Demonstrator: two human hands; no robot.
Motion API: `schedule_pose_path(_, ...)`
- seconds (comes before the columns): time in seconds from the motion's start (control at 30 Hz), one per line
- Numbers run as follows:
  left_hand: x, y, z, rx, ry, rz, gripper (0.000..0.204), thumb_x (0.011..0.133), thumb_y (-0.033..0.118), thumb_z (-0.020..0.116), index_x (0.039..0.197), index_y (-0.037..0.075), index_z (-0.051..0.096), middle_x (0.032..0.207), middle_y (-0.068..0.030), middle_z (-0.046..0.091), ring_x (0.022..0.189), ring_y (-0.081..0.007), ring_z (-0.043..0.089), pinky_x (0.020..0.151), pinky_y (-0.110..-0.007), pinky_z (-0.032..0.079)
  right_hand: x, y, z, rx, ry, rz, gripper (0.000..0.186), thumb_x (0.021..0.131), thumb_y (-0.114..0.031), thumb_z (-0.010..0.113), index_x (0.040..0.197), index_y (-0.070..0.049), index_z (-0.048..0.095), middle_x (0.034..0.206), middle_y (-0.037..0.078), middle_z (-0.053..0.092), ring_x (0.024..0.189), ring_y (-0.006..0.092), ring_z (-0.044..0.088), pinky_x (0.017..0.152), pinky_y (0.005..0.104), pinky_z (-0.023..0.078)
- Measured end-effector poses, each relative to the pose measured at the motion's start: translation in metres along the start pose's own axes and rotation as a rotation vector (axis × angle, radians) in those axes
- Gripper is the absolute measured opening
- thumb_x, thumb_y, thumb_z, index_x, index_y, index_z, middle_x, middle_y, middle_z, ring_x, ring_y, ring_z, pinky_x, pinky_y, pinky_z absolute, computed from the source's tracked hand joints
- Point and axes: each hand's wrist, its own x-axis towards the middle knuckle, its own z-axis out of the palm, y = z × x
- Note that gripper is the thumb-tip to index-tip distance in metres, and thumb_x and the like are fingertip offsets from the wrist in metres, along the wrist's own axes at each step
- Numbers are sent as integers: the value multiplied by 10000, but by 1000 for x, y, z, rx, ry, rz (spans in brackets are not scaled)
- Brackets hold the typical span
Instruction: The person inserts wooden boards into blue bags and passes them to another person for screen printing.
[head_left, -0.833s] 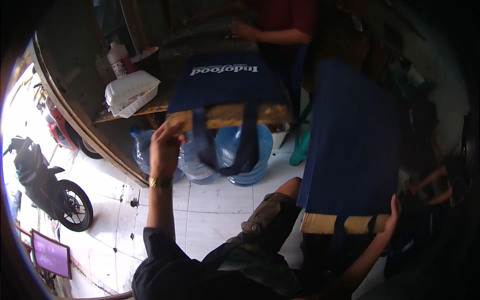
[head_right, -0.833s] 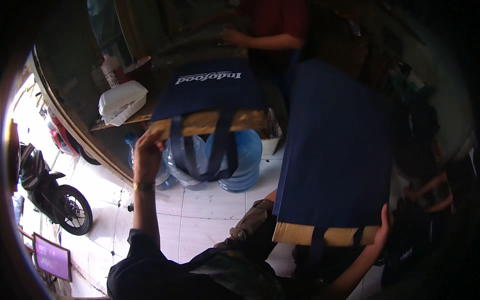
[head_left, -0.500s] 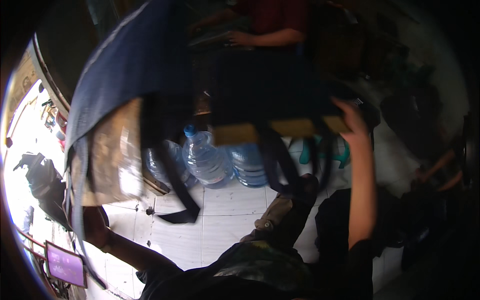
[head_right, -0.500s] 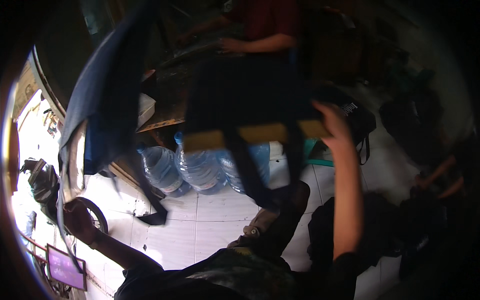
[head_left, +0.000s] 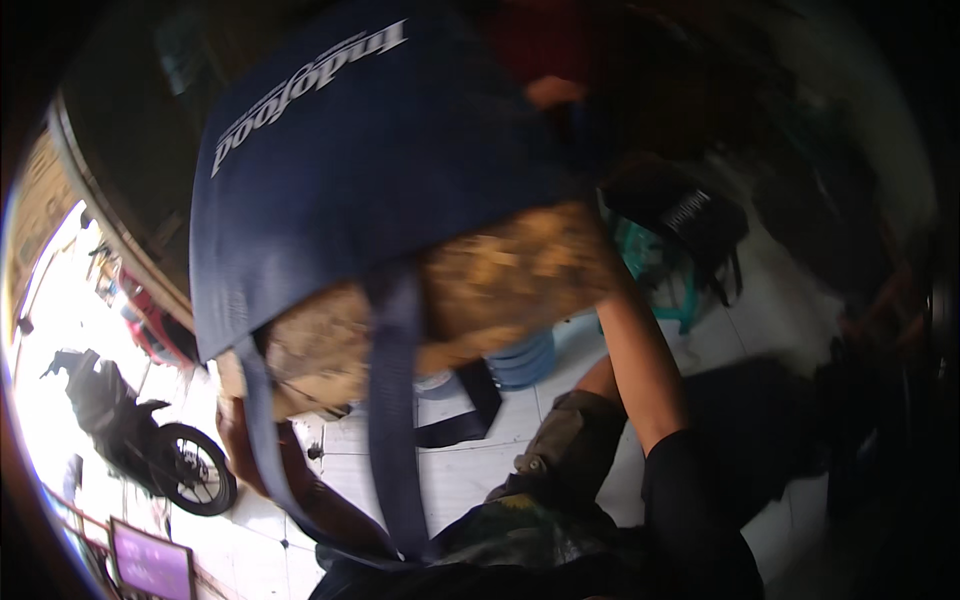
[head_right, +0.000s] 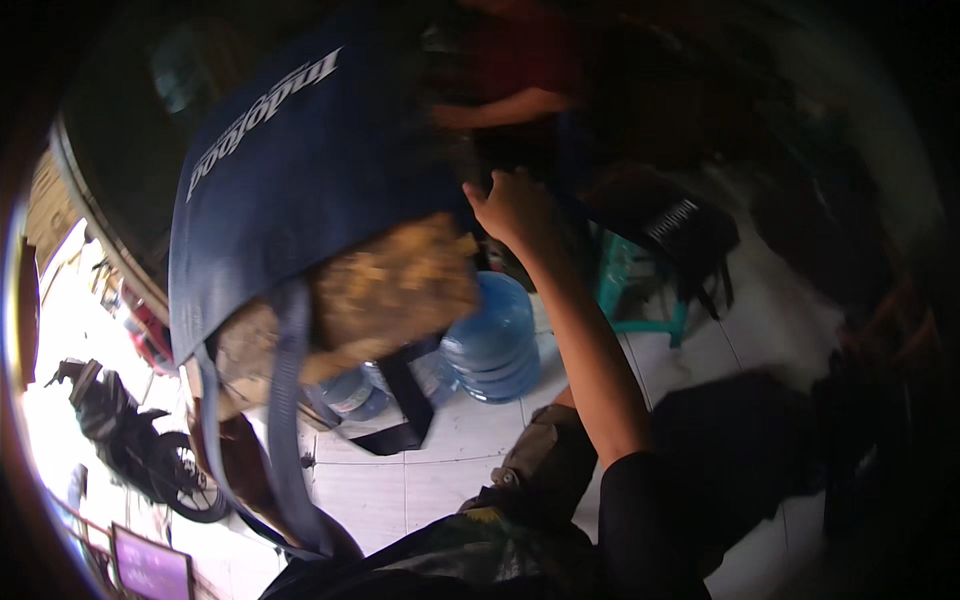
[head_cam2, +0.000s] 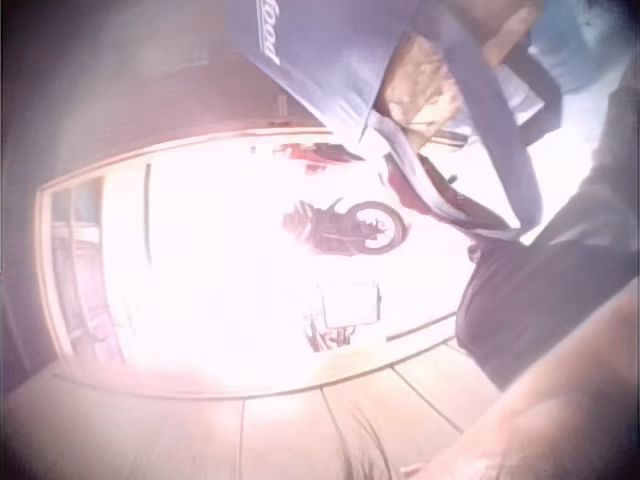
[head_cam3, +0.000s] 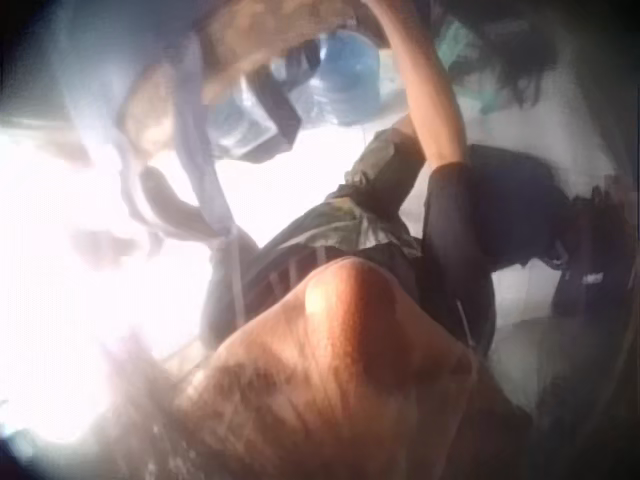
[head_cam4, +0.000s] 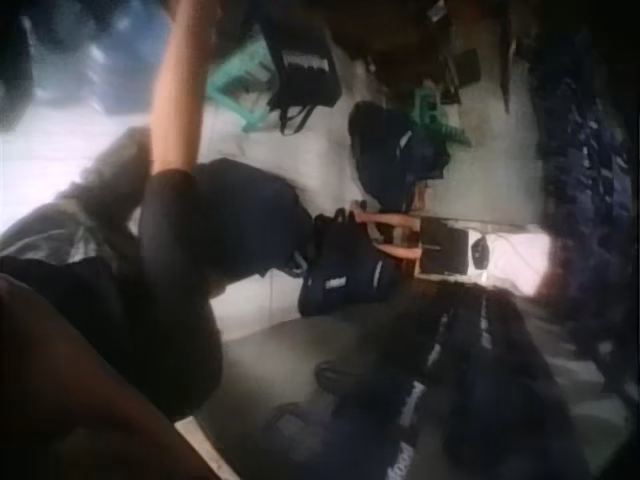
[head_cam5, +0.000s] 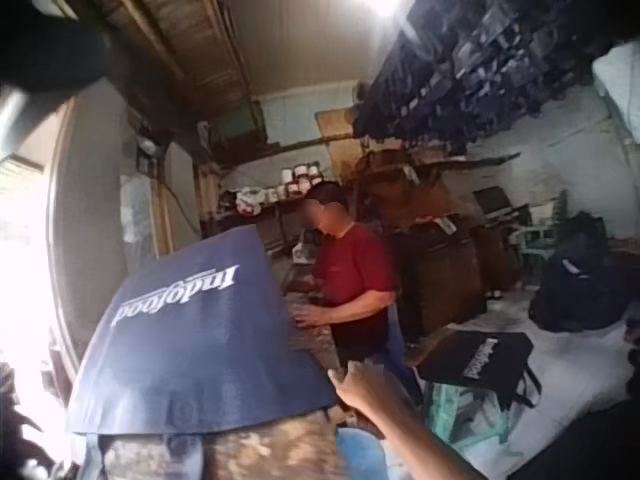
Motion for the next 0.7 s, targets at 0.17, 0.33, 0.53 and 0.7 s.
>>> schedule_pose_path(0.17,-93,-45,121,-293,-394,-370,431,829,50,604,1234,-24,475,1190,-167,558,1091,-254,556,995,-393,417,-193,125,-62,146,342,-120,454,886,-265,565,1250,-2,501,1255,217,499,1080,326,555,876,421,472)
schedule_pose_path(0.33,-186,-42,182,-419,-861,-923,245,896,77,576,1125,5,526,973,-43,600,848,-122,568,780,-280,460,-403,159,-26,435,637,273,411,901,-241,536,1234,-1,515,1167,198,540,997,284,582,809,399,485)
schedule_pose_path(0.53,-288,-69,217,-664,-1206,-1095,256,947,73,519,1176,-40,498,1065,-111,626,878,-166,641,821,-305,527,-520,189,-42,422,1125,498,365,919,-211,501,1214,1,532,1062,174,590,897,234,613,728,372,501)
schedule_pose_path(0.7,-327,-98,215,-587,-1323,-1197,231,930,109,565,1125,-9,528,993,-97,650,855,-153,629,793,-280,488,-563,210,-40,505,1344,654,333,934,-187,472,1198,3,547,974,155,632,815,192,640,661,350,514)
